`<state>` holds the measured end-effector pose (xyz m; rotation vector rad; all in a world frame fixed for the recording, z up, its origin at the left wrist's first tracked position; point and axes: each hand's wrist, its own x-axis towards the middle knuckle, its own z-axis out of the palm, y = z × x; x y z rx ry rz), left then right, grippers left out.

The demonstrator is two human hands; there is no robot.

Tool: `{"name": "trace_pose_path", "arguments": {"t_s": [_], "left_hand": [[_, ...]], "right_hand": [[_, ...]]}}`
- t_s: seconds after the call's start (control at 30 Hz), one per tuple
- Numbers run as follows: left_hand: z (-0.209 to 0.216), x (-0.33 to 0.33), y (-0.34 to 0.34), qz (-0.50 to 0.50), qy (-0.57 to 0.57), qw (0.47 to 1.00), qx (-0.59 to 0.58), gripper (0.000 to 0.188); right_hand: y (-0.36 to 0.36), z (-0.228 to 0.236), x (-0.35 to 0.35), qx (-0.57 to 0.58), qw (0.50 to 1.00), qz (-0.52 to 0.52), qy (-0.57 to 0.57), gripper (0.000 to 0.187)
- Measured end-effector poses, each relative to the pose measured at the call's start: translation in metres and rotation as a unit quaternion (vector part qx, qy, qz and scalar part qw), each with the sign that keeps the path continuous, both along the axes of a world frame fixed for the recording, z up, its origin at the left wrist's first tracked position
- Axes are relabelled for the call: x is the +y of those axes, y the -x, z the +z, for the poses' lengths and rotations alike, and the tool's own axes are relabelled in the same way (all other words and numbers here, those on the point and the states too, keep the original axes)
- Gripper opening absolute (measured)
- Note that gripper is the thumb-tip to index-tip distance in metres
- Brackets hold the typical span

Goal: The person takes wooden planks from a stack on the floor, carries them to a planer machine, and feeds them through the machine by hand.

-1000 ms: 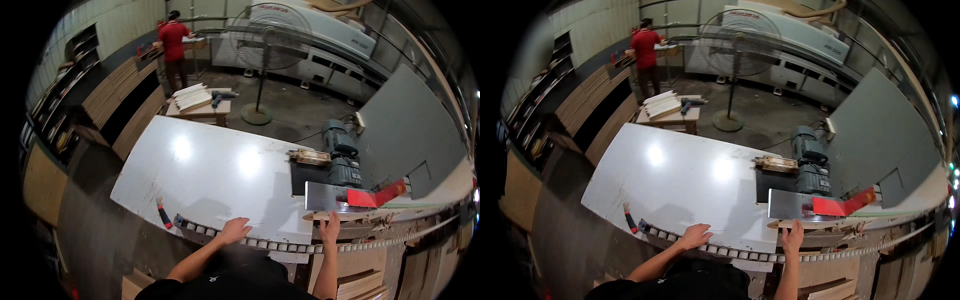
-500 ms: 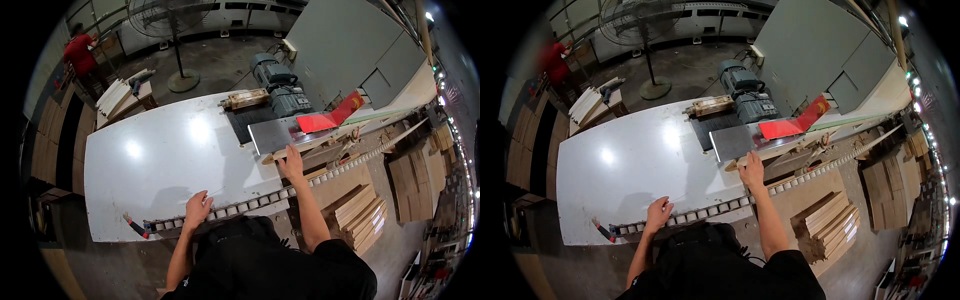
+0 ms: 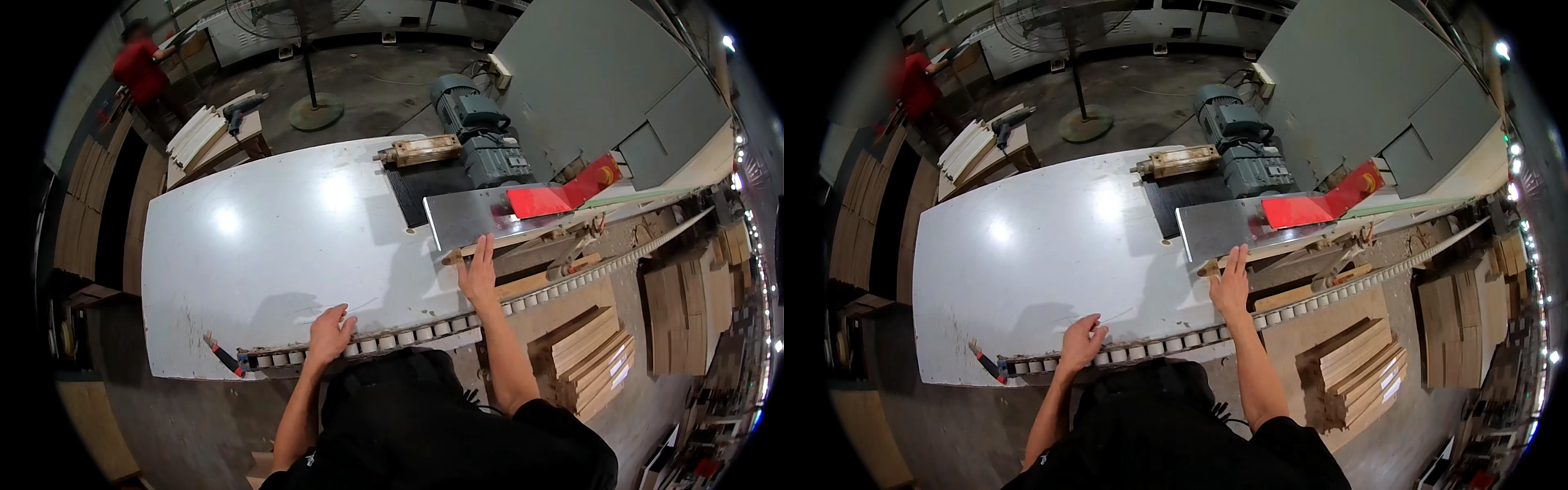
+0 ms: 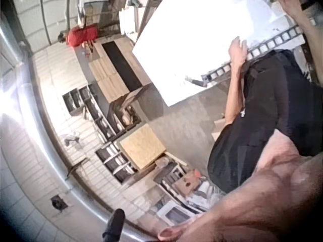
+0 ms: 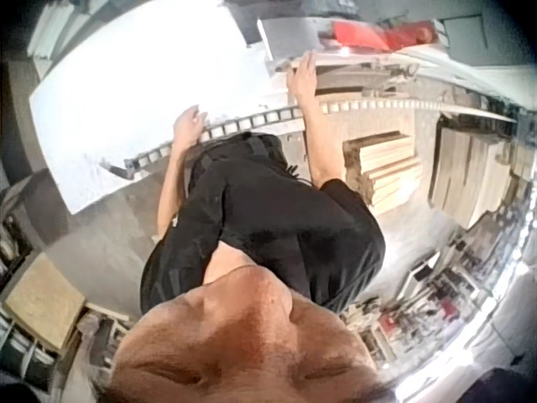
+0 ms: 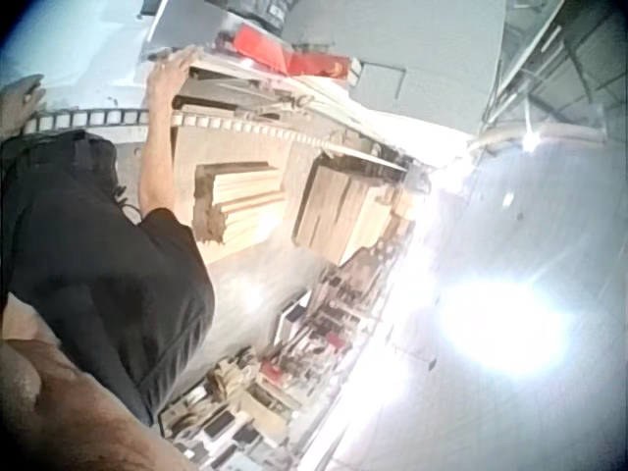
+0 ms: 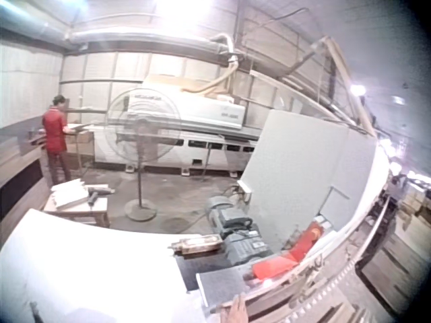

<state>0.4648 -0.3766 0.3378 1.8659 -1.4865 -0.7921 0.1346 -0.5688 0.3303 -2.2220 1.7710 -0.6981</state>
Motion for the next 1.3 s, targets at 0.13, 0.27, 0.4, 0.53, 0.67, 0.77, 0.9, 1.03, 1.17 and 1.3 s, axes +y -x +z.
{"name": "trace_pose_path", "arguments": {"t_s": [0.13, 0.27, 0.4, 0.53, 0.67, 0.77, 0.9, 1.03, 1.17, 1.3], "left_hand": [[-0.002, 0.002, 0.002, 0.014, -0.003, 1.000, 0.015, 0.043], [0.002, 0.000, 0.001, 0.017, -0.011, 1.000, 0.007, 0.045], [0.000, 0.001, 0.001, 0.017, -0.002, 1.000, 0.000, 0.044], [0.001, 0.000, 0.000, 0.012, -0.004, 1.000, -0.005, 0.044], [-0.006, 0.000, -0.001, 0.011, 0.003, 1.000, -0.005, 0.044], [-0.005, 0.002, -0.001, 0.012, 0.005, 1.000, -0.002, 0.044], [0.004, 0.001, 0.000, 0.014, -0.016, 1.000, 0.004, 0.044], [-0.008, 0.004, -0.003, 0.017, -0.006, 1.000, -0.003, 0.046], [0.001, 0.001, -0.001, 0.012, -0.028, 1.000, 0.004, 0.047], [-0.001, 0.002, -0.002, 0.015, -0.014, 1.000, -0.008, 0.046]], "right_hand": [[-0.004, -0.003, 0.004, 0.003, 0.999, 0.014, 0.032, 0.104], [-0.003, -0.003, 0.004, 0.005, 1.000, 0.016, 0.008, 0.106], [-0.005, 0.000, 0.004, -0.029, 0.999, 0.025, -0.023, 0.106], [-0.004, -0.002, 0.004, -0.008, 0.999, 0.033, 0.009, 0.107], [-0.001, -0.005, 0.004, -0.015, 0.999, 0.033, 0.001, 0.107], [-0.002, -0.005, 0.004, -0.017, 0.999, 0.033, -0.003, 0.106], [-0.001, -0.009, 0.006, -0.016, 0.999, 0.038, 0.009, 0.106], [-0.001, -0.010, 0.004, -0.012, 0.998, 0.051, 0.021, 0.105], [-0.001, -0.005, 0.004, -0.032, 0.999, 0.044, -0.001, 0.105], [-0.004, -0.004, 0.004, -0.018, 0.999, 0.035, -0.005, 0.107]]}}
